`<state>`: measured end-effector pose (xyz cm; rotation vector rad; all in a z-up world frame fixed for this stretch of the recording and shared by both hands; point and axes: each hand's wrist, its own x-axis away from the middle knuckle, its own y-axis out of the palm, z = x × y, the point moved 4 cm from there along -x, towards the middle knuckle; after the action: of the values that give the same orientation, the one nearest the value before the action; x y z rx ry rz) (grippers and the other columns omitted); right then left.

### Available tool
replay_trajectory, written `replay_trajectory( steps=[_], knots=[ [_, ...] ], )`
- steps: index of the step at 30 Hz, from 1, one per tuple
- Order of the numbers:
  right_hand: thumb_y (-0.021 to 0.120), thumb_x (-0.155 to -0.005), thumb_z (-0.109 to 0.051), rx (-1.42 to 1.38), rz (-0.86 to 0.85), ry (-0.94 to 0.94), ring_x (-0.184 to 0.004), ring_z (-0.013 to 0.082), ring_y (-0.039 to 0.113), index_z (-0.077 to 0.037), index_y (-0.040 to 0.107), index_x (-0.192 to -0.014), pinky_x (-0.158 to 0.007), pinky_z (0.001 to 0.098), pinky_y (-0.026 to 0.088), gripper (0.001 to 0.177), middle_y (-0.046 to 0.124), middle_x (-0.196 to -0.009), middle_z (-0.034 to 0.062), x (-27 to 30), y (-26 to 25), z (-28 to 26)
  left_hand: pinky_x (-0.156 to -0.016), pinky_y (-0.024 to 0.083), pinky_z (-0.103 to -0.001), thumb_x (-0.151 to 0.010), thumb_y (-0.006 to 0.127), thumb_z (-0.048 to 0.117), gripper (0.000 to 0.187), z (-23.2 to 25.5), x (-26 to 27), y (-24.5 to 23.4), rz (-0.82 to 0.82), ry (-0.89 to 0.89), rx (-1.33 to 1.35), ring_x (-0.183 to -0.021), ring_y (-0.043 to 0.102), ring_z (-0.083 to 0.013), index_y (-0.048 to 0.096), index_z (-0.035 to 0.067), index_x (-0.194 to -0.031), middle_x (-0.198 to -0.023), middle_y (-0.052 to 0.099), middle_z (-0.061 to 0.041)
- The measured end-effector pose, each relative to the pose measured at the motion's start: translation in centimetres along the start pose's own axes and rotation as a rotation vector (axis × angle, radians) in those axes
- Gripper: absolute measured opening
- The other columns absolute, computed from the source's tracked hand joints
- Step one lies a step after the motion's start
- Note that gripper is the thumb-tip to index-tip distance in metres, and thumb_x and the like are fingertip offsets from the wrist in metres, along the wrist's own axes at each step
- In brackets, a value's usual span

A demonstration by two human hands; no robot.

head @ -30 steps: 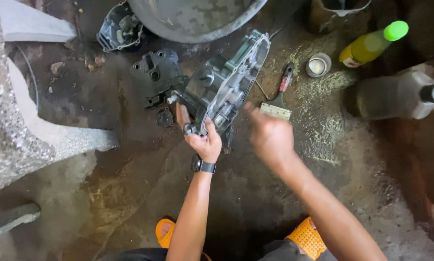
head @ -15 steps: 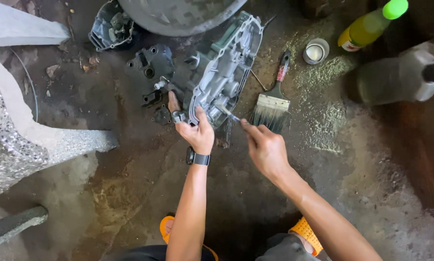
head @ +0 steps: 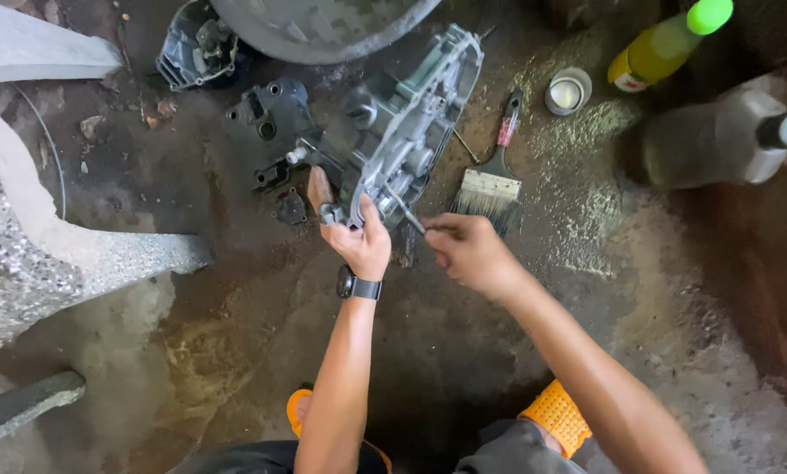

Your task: Cleaning motorcycle engine parts with a brush and water.

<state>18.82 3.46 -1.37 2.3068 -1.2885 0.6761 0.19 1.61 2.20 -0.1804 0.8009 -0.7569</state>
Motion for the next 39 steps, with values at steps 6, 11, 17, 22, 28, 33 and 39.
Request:
replay_trajectory(
  steps=[6, 11, 17, 22, 28, 33, 39],
  knots=[
    [0.066, -0.106, -0.015, 0.324, 0.242, -0.654, -0.057, 0.0084, 0.057, -0.007, 0.065, -0.131, -0.050, 0.0267, 0.049, 0.026, 0.061, -0.078, 0.0070, 0.5, 0.5, -0.8, -0.125, 0.036, -0.050, -0.100, 0.062, 0.008, 0.058, -0.1, -0.6, 0.2, -0.027, -0.046, 0.004, -0.146, 0.048, -0.0446, 0.041, -0.013, -0.151, -0.155, 0.047, -0.029],
    [0.067, -0.096, -0.008, 0.917, 0.411, -0.904, -0.058, 0.0152, 0.063, -0.009, 0.065, -0.132, -0.046, 0.0313, 0.052, 0.037, 0.067, -0.081, 0.0146, 3.0, 0.5, -4.5, -0.129, 0.032, -0.049, -0.100, 0.061, 0.004, 0.060, -0.5, -0.1, -0.1, 0.026, -0.035, 0.035, -0.150, 0.044, -0.0440, 0.037, -0.012, -0.153, -0.159, 0.043, -0.030],
    [0.070, -0.089, -0.001, 0.808, 0.407, -0.591, -0.074, 0.0287, 0.073, -0.007, 0.071, -0.131, -0.064, 0.0377, 0.059, 0.042, 0.076, -0.098, 0.0191, 3.2, 2.0, -0.6, -0.124, 0.039, -0.042, -0.098, 0.068, 0.004, 0.057, -5.9, 1.6, 0.7, 0.107, -0.243, 0.101, -0.142, 0.056, -0.0367, 0.044, -0.012, -0.147, -0.152, 0.054, -0.028],
    [0.071, -0.092, -0.006, 0.330, 0.533, -0.441, -0.069, 0.0263, 0.075, -0.011, 0.071, -0.127, -0.063, 0.0375, 0.060, 0.035, 0.078, -0.101, 0.0148, 4.2, 0.7, 3.2, -0.122, 0.034, -0.042, -0.093, 0.063, -0.002, 0.066, -3.6, -0.9, -1.5, 0.178, -0.197, 0.212, -0.143, 0.049, -0.0377, 0.037, -0.012, -0.153, -0.156, 0.045, -0.029],
    [0.069, -0.093, -0.009, 0.776, 0.447, -0.453, -0.067, 0.0376, 0.069, -0.016, 0.075, -0.126, -0.062, 0.0482, 0.055, 0.035, 0.071, -0.081, 0.0183, 3.3, 1.1, 0.0, -0.107, 0.048, -0.042, -0.084, 0.065, -0.010, 0.060, -9.6, 0.3, -1.3, 0.319, -0.528, 0.478, -0.118, 0.059, -0.0276, 0.051, -0.012, -0.143, -0.138, 0.061, -0.023],
    [0.067, -0.088, -0.010, 1.014, 0.382, -0.555, -0.058, 0.0383, 0.067, -0.013, 0.070, -0.131, -0.054, 0.0487, 0.057, 0.043, 0.067, -0.080, 0.0203, 3.3, 1.6, -0.6, -0.106, 0.045, -0.040, -0.069, 0.056, -0.016, 0.080, -9.2, 1.7, -1.2, 0.420, -0.904, 0.721, -0.124, 0.059, -0.0288, 0.045, -0.004, -0.147, -0.144, 0.057, -0.014],
    [0.059, -0.089, -0.001, 1.170, 0.316, -0.291, -0.053, 0.0321, 0.068, -0.015, 0.063, -0.142, -0.045, 0.0451, 0.057, 0.055, 0.067, -0.082, 0.0193, 3.9, 1.1, -0.2, -0.109, 0.044, -0.038, -0.070, 0.056, -0.017, 0.079, -11.0, 4.6, -0.2, 0.390, -0.898, 0.699, -0.126, 0.060, -0.0299, 0.048, -0.004, -0.147, -0.144, 0.059, -0.015]
  ],
)
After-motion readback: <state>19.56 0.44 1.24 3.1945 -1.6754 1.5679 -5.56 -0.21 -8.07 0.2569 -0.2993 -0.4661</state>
